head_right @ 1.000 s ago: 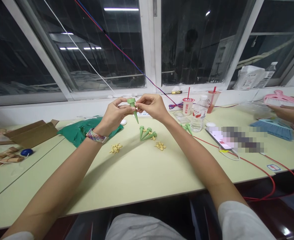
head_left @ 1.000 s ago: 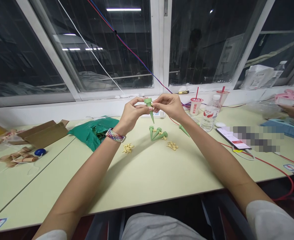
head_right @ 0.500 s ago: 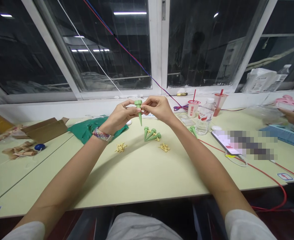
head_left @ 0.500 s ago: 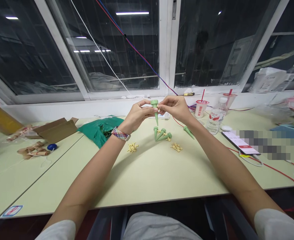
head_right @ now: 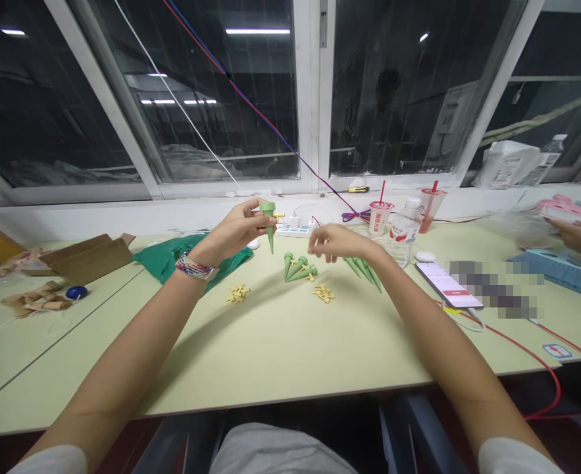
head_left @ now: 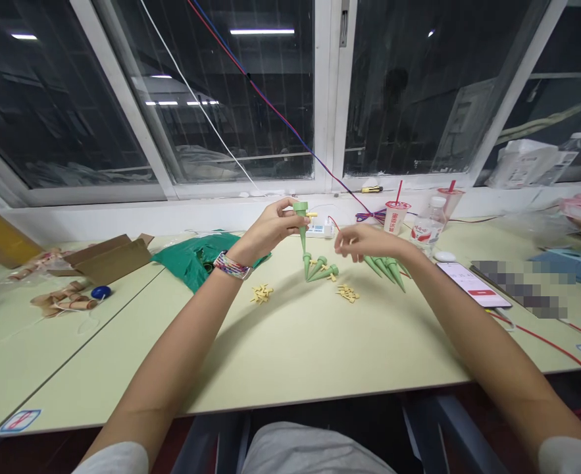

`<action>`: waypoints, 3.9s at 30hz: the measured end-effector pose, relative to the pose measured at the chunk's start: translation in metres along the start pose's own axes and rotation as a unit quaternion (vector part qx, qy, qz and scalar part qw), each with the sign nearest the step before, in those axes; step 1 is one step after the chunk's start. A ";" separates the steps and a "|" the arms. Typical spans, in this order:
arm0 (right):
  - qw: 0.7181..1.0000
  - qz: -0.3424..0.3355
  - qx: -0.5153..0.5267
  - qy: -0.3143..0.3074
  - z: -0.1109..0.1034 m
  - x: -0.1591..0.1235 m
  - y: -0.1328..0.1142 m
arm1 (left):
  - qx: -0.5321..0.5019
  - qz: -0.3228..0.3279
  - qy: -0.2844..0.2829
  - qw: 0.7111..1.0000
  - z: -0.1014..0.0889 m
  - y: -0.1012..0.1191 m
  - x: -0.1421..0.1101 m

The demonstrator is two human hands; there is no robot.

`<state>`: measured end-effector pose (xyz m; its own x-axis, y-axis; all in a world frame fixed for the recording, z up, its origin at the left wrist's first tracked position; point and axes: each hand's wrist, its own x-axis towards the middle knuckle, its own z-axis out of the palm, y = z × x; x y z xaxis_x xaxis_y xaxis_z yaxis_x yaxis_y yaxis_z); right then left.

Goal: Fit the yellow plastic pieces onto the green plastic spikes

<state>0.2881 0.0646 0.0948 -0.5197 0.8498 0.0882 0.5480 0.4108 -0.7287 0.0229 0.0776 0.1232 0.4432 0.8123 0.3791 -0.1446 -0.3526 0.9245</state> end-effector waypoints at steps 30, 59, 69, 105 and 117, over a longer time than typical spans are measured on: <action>0.979 0.087 -0.169 -0.068 0.045 0.009 0.087 | 0.106 0.026 -0.015 0.994 0.013 0.013 -0.010; 0.945 -0.246 -0.022 0.217 -0.010 -0.007 -0.087 | 0.064 0.055 -0.020 0.996 0.007 0.026 -0.019; 0.939 -0.259 -0.036 0.223 -0.014 -0.012 -0.086 | 0.063 0.055 -0.013 0.996 0.008 0.025 -0.019; 0.954 -0.243 0.046 0.169 -0.001 0.011 -0.076 | 0.037 -0.008 0.019 0.999 0.010 0.019 -0.016; 0.957 -0.220 0.059 0.181 0.002 0.012 -0.075 | 0.043 0.036 0.050 0.997 0.011 0.002 -0.010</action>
<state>0.2395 0.0436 0.1488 -0.4107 0.6710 0.6173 0.2402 0.7327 -0.6367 0.0273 0.0637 0.1205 0.3435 0.8242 0.4502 -0.0953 -0.4463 0.8898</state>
